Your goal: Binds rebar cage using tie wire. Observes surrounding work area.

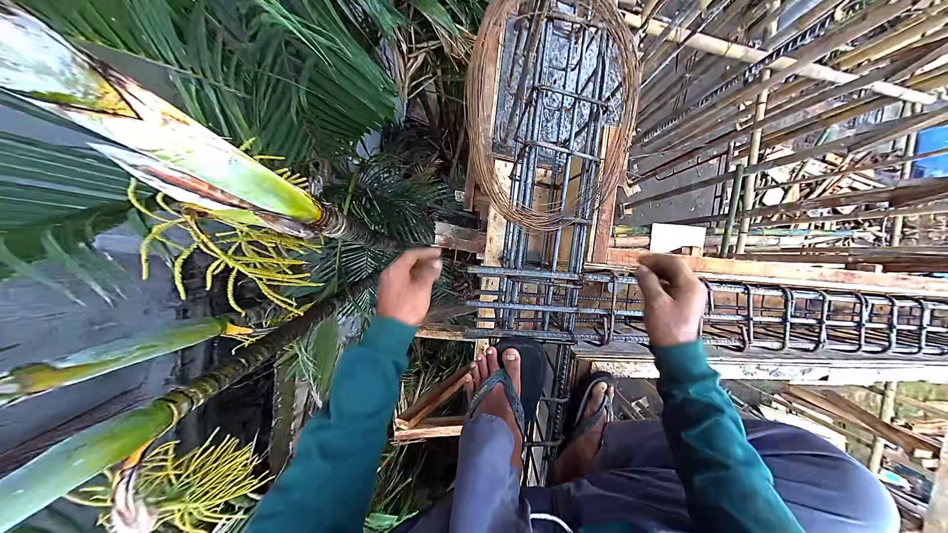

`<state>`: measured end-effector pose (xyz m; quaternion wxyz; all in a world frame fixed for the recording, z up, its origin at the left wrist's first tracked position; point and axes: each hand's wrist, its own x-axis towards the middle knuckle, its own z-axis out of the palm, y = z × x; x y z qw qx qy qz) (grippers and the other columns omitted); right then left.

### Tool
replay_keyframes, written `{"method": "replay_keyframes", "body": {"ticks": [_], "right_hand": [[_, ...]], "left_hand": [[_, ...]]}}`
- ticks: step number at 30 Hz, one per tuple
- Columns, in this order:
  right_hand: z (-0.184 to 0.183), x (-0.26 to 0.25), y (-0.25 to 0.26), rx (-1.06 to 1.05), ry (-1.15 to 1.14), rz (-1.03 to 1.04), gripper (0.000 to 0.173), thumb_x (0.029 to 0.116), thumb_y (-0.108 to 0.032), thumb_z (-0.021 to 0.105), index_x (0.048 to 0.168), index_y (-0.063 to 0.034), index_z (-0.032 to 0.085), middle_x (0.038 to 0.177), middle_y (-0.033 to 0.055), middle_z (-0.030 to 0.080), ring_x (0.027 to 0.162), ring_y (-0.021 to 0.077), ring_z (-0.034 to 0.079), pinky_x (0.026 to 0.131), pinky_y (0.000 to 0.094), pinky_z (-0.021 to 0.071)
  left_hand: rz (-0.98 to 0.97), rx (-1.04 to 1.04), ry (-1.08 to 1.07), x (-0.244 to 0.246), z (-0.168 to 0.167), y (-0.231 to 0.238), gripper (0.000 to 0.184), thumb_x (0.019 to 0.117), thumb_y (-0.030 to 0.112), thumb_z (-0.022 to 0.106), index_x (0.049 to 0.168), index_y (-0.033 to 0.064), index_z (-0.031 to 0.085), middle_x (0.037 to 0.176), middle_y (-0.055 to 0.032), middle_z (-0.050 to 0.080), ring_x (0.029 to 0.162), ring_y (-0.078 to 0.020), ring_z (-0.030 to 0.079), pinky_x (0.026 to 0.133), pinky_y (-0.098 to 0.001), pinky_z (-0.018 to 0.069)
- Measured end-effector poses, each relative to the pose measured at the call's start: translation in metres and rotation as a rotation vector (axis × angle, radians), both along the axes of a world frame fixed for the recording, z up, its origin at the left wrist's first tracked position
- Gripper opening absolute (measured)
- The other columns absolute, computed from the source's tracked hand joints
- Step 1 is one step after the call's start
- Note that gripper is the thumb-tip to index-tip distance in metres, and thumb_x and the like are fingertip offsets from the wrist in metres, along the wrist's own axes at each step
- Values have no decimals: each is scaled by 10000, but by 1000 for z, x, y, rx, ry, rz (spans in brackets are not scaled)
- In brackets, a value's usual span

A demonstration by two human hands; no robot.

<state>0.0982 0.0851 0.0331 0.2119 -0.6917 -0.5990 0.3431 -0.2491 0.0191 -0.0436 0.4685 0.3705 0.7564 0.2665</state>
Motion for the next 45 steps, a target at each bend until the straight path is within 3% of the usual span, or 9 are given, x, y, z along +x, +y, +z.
{"method": "replay_keyframes", "body": {"ticks": [6, 10, 13, 15, 18, 24, 30, 41, 45], "right_hand": [[-6, -101, 69, -16, 4, 402, 257, 1007, -157, 602, 1203, -33, 713, 1127, 142, 696, 1025, 223, 682, 938, 415, 557], [-7, -129, 96, -56, -92, 548, 285, 1011, -156, 578, 1255, -71, 697, 1156, 115, 691, 1053, 234, 668, 967, 449, 532], [-7, -140, 110, -75, -80, 575, 297, 1031, -190, 568, 1278, -73, 685, 1188, 111, 686, 1046, 226, 673, 957, 448, 537], [-9, -149, 120, -87, -57, 569, 335, 1042, -223, 556, 1324, -71, 654, 1208, 110, 679, 1041, 221, 676, 947, 440, 546], [-6, -168, 132, -105, 0, 529, 381, 1065, -264, 545, 1387, -70, 607, 1191, 96, 693, 1062, 210, 679, 966, 426, 540], [6, -187, 145, -48, -43, 467, 228, 1048, -236, 559, 1182, -114, 698, 1083, 48, 728, 1000, 164, 694, 923, 411, 542], [8, -186, 144, -7, -156, 545, 202, 1028, -221, 535, 1079, -107, 694, 994, 51, 715, 940, 187, 686, 855, 439, 536], [18, -178, 145, 3, -233, 613, 214, 1041, -262, 520, 1037, -130, 689, 952, 25, 701, 908, 165, 677, 832, 433, 529], [25, -178, 142, 18, -286, 644, 241, 1052, -277, 495, 1062, -125, 682, 985, 41, 702, 939, 189, 680, 831, 454, 524]], "left_hand": [[-47, 174, -17, 10, 31, 123, 449, 1058, 266, 537, 1443, 35, 535, 1331, -185, 635, 1164, -271, 659, 988, -478, 543], [24, 193, -53, 19, 37, 160, 498, 1061, 353, 534, 1474, 77, 501, 1317, -121, 658, 1165, -222, 659, 966, -440, 543], [110, 190, -212, 23, 34, 173, 566, 1059, 411, 526, 1524, 102, 437, 1369, -115, 626, 1237, -237, 621, 985, -482, 539], [145, 181, -277, 25, 34, 179, 559, 1066, 431, 504, 1524, 117, 441, 1352, -113, 618, 1191, -226, 637, 967, -454, 554], [170, 192, -328, 29, 36, 182, 400, 1089, 368, 477, 1372, 98, 565, 1160, -85, 674, 1015, -188, 685, 862, -391, 582], [155, 189, -364, 27, 45, 178, 259, 1081, 276, 506, 1206, 93, 640, 1111, -72, 671, 1017, -170, 675, 844, -398, 587], [173, 210, -485, 26, 40, 173, 282, 1066, 308, 553, 1233, 90, 618, 1110, -78, 680, 1010, -188, 691, 845, -403, 604], [205, 250, -639, 31, 40, 175, 291, 1061, 280, 572, 1264, 71, 582, 1060, -81, 686, 934, -184, 707, 800, -362, 616], [183, 276, -589, 32, 41, 173, 408, 1063, 303, 564, 1399, 80, 507, 1082, -68, 661, 930, -187, 689, 791, -352, 609]]}}
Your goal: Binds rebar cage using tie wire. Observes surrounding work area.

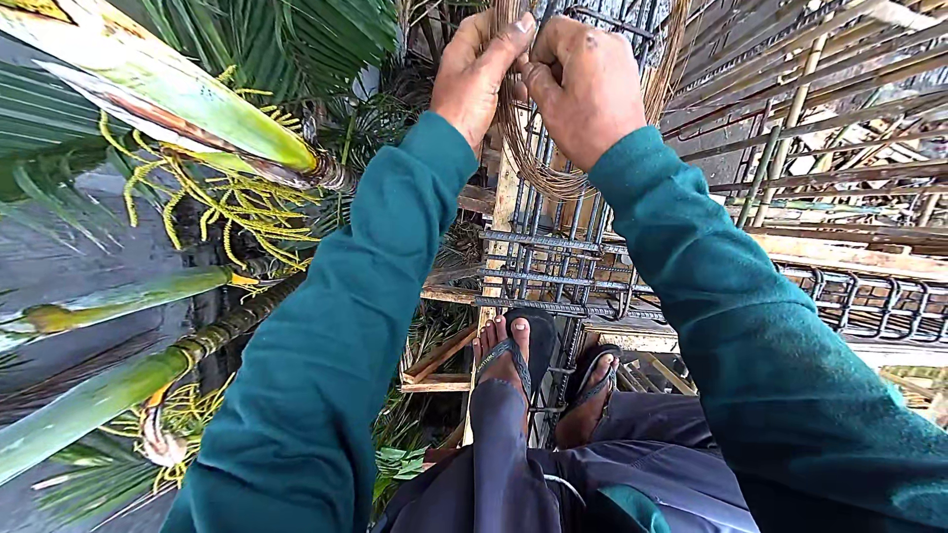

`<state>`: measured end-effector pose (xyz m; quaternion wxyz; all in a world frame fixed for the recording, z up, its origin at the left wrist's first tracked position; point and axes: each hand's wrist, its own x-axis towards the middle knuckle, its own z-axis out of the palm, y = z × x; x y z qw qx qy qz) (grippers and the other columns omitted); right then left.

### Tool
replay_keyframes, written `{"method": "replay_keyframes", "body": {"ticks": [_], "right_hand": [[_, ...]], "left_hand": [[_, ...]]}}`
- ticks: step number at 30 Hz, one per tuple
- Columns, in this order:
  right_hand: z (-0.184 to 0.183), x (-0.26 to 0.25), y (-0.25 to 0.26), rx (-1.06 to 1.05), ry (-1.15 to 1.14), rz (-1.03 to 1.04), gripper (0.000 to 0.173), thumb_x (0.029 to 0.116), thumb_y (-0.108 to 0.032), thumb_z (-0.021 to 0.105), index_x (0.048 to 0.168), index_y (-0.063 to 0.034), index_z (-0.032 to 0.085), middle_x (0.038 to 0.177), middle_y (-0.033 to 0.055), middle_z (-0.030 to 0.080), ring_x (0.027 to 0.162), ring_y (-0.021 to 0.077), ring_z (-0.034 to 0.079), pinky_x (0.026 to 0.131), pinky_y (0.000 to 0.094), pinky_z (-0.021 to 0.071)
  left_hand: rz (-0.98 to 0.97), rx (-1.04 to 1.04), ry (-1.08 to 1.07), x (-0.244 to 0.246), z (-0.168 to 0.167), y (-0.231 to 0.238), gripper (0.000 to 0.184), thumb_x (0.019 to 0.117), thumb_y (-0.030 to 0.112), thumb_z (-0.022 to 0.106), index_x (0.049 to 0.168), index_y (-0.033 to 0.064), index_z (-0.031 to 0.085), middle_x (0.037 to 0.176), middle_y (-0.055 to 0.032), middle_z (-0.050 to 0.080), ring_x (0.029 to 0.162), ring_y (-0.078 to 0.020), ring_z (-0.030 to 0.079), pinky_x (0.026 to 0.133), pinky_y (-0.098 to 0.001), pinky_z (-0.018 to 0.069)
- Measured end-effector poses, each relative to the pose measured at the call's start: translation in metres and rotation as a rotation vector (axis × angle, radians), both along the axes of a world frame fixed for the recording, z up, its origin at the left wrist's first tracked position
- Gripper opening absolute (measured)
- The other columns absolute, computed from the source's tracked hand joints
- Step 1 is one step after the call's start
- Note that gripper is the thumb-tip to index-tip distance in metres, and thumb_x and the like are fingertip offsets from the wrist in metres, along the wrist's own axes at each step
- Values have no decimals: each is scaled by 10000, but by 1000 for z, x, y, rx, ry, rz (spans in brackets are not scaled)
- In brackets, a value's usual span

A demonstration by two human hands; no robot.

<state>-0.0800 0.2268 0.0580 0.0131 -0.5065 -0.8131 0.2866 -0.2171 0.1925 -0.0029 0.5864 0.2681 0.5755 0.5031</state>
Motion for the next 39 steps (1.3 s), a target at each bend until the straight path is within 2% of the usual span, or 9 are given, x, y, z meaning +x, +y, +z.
{"method": "replay_keyframes", "body": {"ticks": [5, 15, 17, 21, 26, 30, 34, 36, 39], "right_hand": [[0, 2, -2, 8, 5, 22, 233, 1042, -257, 492, 1054, -122, 681, 996, 42, 702, 946, 195, 682, 827, 459, 533], [11, 5, -6, -15, -27, 46, 232, 1043, -246, 498, 1106, -130, 688, 1054, 43, 707, 997, 199, 684, 858, 460, 537], [14, 11, -9, -22, -2, 64, 214, 1042, -240, 511, 1080, -122, 685, 1014, 46, 701, 955, 194, 682, 839, 447, 538], [18, 58, -39, -47, 102, 58, 236, 1042, -236, 541, 1064, -73, 710, 950, 66, 709, 868, 187, 689, 809, 440, 567], [4, 160, -145, -213, 64, -120, 171, 1029, -188, 601, 1048, -50, 700, 888, 97, 689, 733, 228, 675, 671, 490, 591], [-29, 221, -242, -610, -162, -281, 305, 1044, -258, 556, 1208, -40, 693, 1102, 157, 713, 991, 301, 704, 918, 547, 562], [-46, 224, -290, -1011, -429, -88, 409, 1035, -295, 576, 1352, -41, 626, 1294, 254, 650, 1201, 440, 631, 1026, 659, 472], [-46, 214, -292, -1036, -439, -12, 430, 1040, -328, 577, 1371, -56, 614, 1315, 247, 643, 1224, 438, 619, 1033, 666, 459], [-40, 202, -284, -851, -349, -127, 428, 1048, -319, 556, 1403, -81, 588, 1353, 212, 620, 1217, 399, 625, 1032, 633, 473]], "left_hand": [[-7, 10, 81, 2, -2, -2, 571, 1034, 373, 594, 1504, 99, 418, 1171, -75, 660, 1010, -176, 674, 859, -366, 589], [-26, -34, 339, 0, -5, -3, 700, 984, 406, 669, 1540, 97, 378, 1198, -80, 688, 1082, -159, 689, 912, -364, 589], [-39, -60, 408, -1, -6, -6, 716, 976, 411, 669, 1548, 100, 370, 1237, -78, 679, 1101, -164, 683, 917, -378, 585], [-58, -103, 514, -3, -12, -30, 738, 973, 409, 655, 1565, 90, 353, 1357, -131, 620, 1158, -216, 650, 929, -418, 556], [-164, -164, 558, 2, -34, -106, 633, 1016, 282, 625, 1535, 25, 370, 1373, -220, 592, 1148, -292, 666, 988, -470, 551], [-217, -266, 557, 12, -52, -172, 539, 1020, 223, 621, 1488, 22, 443, 1315, -227, 626, 1106, -334, 674, 949, -533, 550], [-272, -362, 579, 20, -66, -216, 466, 1045, 222, 604, 1455, 35, 489, 1321, -217, 634, 1096, -352, 681, 948, -562, 543], [-297, -405, 593, 26, -67, -224, 440, 1061, 234, 571, 1448, 35, 509, 1280, -224, 651, 1083, -358, 680, 956, -569, 529], [-422, -476, 617, 32, -63, -226, 455, 1080, 282, 537, 1442, 7, 512, 1234, -249, 657, 1129, -396, 652, 1002, -602, 487]]}}
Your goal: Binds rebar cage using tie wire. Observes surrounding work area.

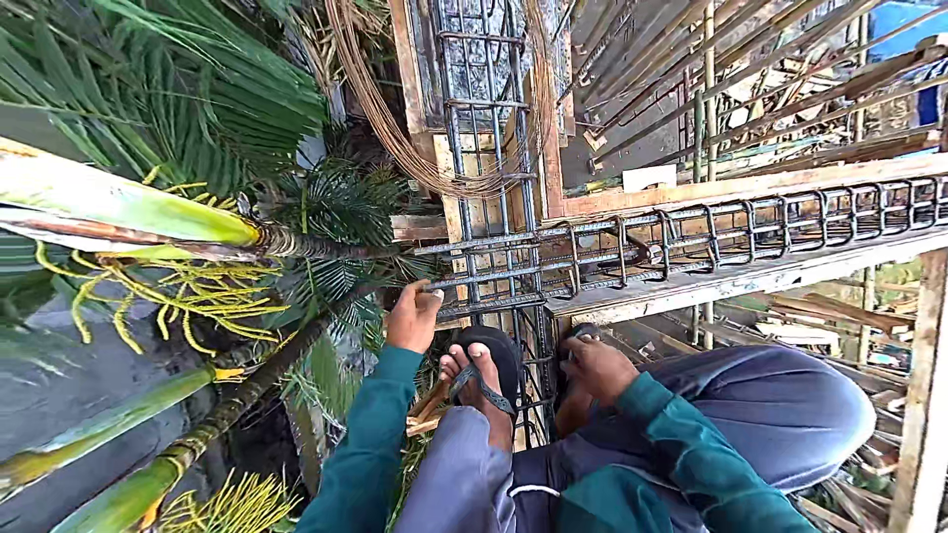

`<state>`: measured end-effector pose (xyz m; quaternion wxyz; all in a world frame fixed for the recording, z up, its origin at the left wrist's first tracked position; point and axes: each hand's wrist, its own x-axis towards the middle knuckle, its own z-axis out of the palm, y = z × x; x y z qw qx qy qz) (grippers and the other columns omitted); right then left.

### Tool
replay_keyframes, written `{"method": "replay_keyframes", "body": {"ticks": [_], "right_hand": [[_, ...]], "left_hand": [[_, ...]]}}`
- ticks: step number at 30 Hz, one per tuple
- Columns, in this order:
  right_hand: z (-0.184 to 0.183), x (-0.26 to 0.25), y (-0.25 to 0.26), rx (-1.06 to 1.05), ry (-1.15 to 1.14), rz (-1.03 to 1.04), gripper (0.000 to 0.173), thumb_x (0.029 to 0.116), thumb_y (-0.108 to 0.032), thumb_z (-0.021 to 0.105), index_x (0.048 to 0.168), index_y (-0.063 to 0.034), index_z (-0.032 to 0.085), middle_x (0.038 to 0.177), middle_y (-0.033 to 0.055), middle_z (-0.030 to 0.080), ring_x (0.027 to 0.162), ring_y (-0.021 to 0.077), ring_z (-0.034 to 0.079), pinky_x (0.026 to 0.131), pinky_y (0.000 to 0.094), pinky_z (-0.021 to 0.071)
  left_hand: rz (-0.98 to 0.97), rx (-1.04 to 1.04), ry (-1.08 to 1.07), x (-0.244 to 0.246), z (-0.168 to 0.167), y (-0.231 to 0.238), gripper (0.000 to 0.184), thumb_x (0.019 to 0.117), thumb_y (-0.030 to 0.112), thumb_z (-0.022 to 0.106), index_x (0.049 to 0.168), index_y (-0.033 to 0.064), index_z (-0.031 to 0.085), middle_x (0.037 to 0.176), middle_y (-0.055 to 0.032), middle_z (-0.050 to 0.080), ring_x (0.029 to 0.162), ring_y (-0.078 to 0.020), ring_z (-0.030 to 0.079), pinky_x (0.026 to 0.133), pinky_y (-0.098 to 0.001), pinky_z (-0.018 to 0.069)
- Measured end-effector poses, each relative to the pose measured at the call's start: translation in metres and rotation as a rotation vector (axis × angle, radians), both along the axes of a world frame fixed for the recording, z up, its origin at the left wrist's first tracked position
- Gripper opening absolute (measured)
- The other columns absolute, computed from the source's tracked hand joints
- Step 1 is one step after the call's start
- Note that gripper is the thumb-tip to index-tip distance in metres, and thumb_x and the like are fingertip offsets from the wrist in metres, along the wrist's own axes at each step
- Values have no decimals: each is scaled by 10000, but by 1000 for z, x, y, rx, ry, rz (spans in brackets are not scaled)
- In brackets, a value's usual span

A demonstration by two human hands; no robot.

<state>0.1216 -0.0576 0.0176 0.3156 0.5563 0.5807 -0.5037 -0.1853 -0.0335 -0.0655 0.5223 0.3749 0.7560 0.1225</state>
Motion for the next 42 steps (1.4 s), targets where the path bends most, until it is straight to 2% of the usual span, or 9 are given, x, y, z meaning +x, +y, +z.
{"method": "replay_keyframes", "body": {"ticks": [2, 6, 8, 10, 13, 16, 19, 26, 42], "right_hand": [[4, -7, 4, 67, 8, -37, 420, 1051, -329, 543, 1393, -91, 590, 1355, 184, 622, 1200, 367, 637, 1019, 601, 490], [14, -29, 0, 54, 72, 22, 434, 1050, -348, 536, 1404, -103, 587, 1379, 182, 613, 1227, 379, 622, 1026, 619, 477], [21, -42, -8, 25, 144, 49, 434, 1048, -341, 548, 1405, -98, 587, 1397, 187, 606, 1241, 380, 620, 1036, 614, 480], [26, -50, -14, -18, 191, 57, 462, 1051, -350, 557, 1424, -76, 559, 1386, 198, 602, 1224, 380, 624, 1029, 595, 485], [27, -51, -19, -31, 185, 84, 489, 1053, -357, 551, 1460, -86, 529, 1411, 204, 588, 1242, 379, 619, 1040, 586, 485], [26, -43, -19, -15, 162, 70, 471, 1054, -352, 547, 1454, -103, 545, 1410, 195, 588, 1252, 376, 611, 1045, 583, 482], [24, -38, -19, 1, 141, 56, 467, 1053, -351, 541, 1450, -104, 548, 1432, 180, 582, 1274, 365, 602, 1061, 576, 472], [29, -43, -19, -20, 148, 87, 465, 1060, -355, 528, 1447, -98, 548, 1400, 187, 594, 1260, 363, 607, 1051, 569, 478], [26, -41, -17, -11, 139, 82, 472, 1060, -365, 530, 1450, -99, 547, 1409, 180, 595, 1257, 357, 612, 1059, 561, 477]], "left_hand": [[-134, -89, -3, 1, 2, -1, 444, 1096, 321, 501, 1393, -4, 561, 1256, -249, 660, 1161, -407, 650, 1030, -615, 477], [-265, -124, 29, 7, 4, -9, 413, 1114, 326, 443, 1269, 11, 660, 1040, -213, 719, 986, -355, 705, 967, -578, 515], [-282, -145, 60, 6, 6, -8, 422, 1114, 345, 436, 1266, 25, 666, 1027, -205, 719, 984, -356, 696, 968, -586, 500], [-326, -144, 87, 7, 7, -5, 435, 1116, 353, 427, 1268, 25, 667, 1071, -211, 717, 1040, -369, 687, 996, -594, 487], [-403, -72, 167, 4, 6, -9, 425, 1099, 359, 472, 1281, 38, 683, 1305, -236, 651, 1273, -407, 590, 1096, -634, 411], [-486, 65, 245, 8, 20, -12, 346, 1055, 316, 574, 1297, 108, 705, 1433, -179, 577, 1358, -408, 500, 1106, -630, 393], [-557, 180, 220, 22, 40, -7, 334, 1058, 294, 567, 1301, 111, 705, 1371, -154, 633, 1321, -363, 557, 1101, -595, 418], [-724, 33, 143, 27, 20, 14, 386, 1095, 313, 462, 1371, 145, 674, 1348, -142, 665, 1304, -319, 593, 1123, -569, 414], [-719, -37, 93, 23, 24, 18, 367, 1085, 296, 495, 1357, 136, 682, 1366, -127, 655, 1327, -305, 575, 1138, -548, 410]]}}
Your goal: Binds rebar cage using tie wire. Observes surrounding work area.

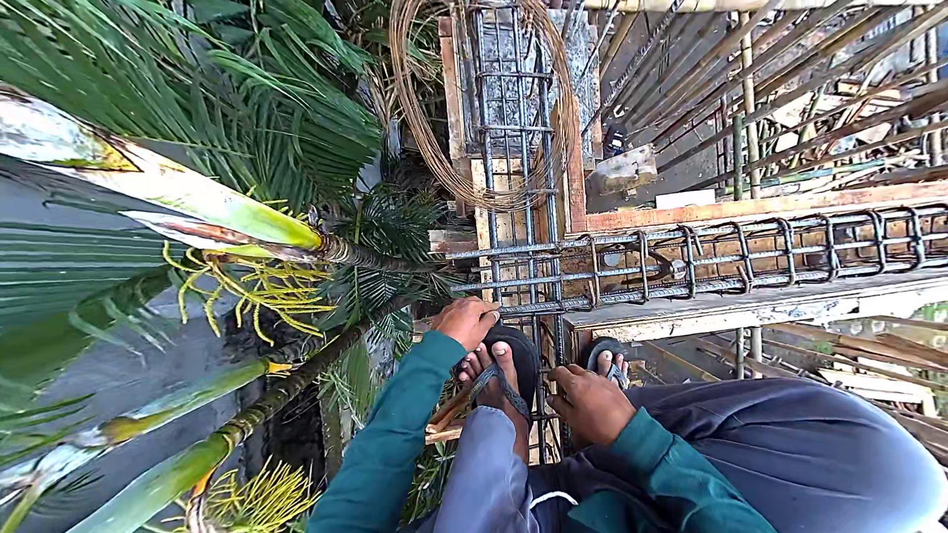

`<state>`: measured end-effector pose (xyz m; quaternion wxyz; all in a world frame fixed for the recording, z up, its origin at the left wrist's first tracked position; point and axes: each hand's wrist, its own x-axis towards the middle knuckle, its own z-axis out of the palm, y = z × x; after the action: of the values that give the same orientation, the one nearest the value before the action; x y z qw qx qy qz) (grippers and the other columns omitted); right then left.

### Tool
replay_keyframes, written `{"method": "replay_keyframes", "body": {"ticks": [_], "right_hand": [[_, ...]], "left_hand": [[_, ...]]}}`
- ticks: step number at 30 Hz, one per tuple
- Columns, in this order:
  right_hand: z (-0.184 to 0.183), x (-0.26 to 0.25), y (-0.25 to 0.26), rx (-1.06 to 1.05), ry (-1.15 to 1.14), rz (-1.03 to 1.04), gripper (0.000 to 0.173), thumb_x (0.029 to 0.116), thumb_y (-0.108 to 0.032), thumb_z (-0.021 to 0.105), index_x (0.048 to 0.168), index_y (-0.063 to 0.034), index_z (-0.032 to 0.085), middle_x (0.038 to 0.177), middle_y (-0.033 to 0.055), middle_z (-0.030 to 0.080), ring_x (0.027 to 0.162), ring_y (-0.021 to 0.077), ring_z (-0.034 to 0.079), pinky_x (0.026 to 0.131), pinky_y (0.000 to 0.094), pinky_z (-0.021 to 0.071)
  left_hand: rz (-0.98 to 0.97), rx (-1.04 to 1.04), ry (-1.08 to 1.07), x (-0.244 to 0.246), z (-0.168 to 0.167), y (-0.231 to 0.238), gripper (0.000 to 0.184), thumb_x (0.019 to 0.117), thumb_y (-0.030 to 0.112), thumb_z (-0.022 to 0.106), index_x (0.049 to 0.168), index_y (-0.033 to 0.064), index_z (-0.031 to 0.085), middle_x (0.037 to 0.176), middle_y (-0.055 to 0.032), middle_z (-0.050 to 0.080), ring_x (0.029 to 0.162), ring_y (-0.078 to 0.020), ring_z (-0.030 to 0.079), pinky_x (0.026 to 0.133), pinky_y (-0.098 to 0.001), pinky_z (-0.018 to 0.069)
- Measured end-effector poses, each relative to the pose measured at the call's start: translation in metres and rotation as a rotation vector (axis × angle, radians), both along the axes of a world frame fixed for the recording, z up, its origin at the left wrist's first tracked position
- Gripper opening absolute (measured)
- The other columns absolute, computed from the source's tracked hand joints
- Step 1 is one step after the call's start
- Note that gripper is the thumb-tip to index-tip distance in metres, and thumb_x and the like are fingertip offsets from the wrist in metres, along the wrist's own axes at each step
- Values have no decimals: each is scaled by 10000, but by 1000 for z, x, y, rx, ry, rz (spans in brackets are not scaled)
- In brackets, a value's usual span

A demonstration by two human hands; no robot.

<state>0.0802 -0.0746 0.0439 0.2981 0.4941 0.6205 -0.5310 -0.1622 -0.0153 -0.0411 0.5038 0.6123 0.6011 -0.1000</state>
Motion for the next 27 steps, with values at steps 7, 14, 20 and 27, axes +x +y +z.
{"method": "replay_keyframes", "body": {"ticks": [7, 14, 20, 27], "right_hand": [[-3, 1, 7, 17, -15, 8, 474, 1055, -364, 539, 1458, -114, 550, 1395, 169, 611, 1234, 344, 629, 1056, 559, 486], [-1, 1, 36, 143, 38, -48, 412, 1027, -322, 569, 1376, -109, 622, 1280, 159, 664, 1122, 330, 672, 981, 566, 529], [23, -23, 120, 534, 336, -289, 283, 1026, -218, 569, 1191, -39, 712, 1056, 105, 723, 920, 192, 705, 865, 417, 590], [19, -99, 240, 662, 490, -492, 303, 1076, -223, 533, 1259, -20, 664, 1058, 152, 714, 865, 245, 690, 788, 474, 574]], "left_hand": [[369, 162, -76, -29, 28, 32, 310, 1075, 249, 542, 1277, 75, 701, 1237, -179, 697, 1146, -350, 670, 1026, -600, 492], [889, 427, -240, -61, 30, 130, 618, 1027, 321, 632, 1531, 32, 422, 1480, -262, 509, 1314, -404, 559, 1087, -574, 462], [1117, 347, -621, -65, 23, 187, 483, 1101, 382, 457, 1459, 65, 531, 1394, -201, 602, 1240, -332, 626, 1015, -561, 521], [1177, 271, -786, -51, 44, 182, 299, 1071, 177, 547, 1312, 0, 566, 1158, -171, 651, 991, -245, 671, 849, -440, 577]]}}
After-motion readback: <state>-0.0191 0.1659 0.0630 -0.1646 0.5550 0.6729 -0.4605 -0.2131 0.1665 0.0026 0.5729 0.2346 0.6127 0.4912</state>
